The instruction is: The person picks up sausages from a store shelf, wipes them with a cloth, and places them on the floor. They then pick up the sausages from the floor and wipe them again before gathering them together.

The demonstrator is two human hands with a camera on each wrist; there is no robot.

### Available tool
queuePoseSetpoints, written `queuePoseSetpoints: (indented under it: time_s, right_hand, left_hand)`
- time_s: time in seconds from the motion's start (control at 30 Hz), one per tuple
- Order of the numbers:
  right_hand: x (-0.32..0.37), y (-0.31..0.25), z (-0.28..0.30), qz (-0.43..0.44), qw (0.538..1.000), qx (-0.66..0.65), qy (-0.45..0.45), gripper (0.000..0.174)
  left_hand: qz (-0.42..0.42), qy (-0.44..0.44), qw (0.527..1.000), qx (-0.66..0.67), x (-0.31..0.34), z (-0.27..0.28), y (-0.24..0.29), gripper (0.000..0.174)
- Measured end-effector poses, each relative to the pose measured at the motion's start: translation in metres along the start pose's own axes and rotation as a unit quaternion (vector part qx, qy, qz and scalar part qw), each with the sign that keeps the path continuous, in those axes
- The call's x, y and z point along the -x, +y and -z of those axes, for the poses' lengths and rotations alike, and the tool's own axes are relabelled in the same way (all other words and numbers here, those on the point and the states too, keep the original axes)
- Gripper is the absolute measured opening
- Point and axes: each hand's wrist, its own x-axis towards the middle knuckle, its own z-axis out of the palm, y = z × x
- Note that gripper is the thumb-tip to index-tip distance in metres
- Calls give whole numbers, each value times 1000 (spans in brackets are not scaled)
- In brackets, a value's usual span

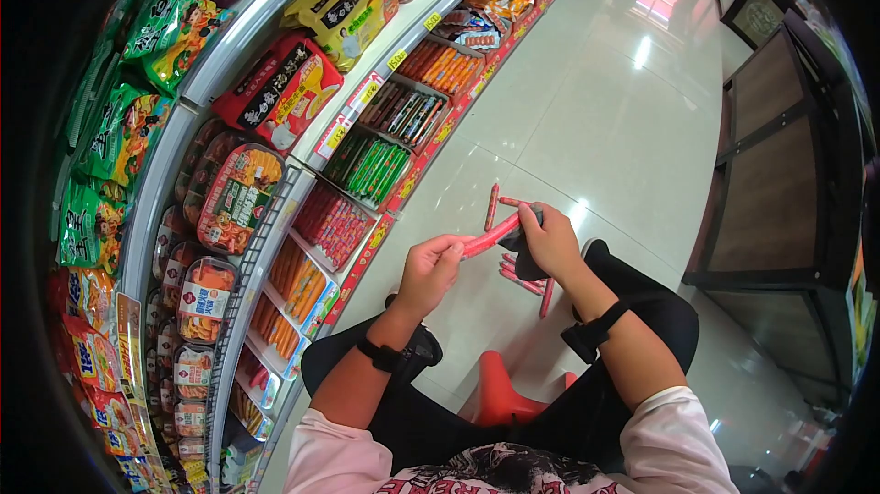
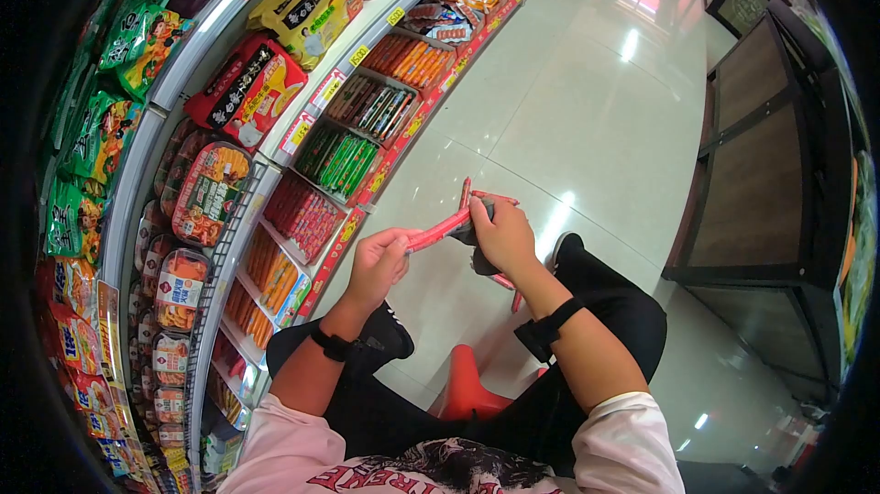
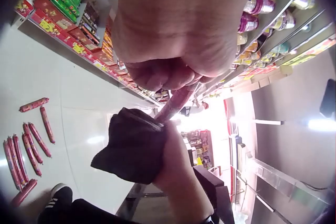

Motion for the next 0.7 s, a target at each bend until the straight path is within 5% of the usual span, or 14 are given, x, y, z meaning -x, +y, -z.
queuePoseSetpoints:
  time_s: [0.7]
  right_hand:
    - [16,-12,-1,43,996,-43,-71,56]
  left_hand:
    - [15,34,985,166,-5,9,7,44]
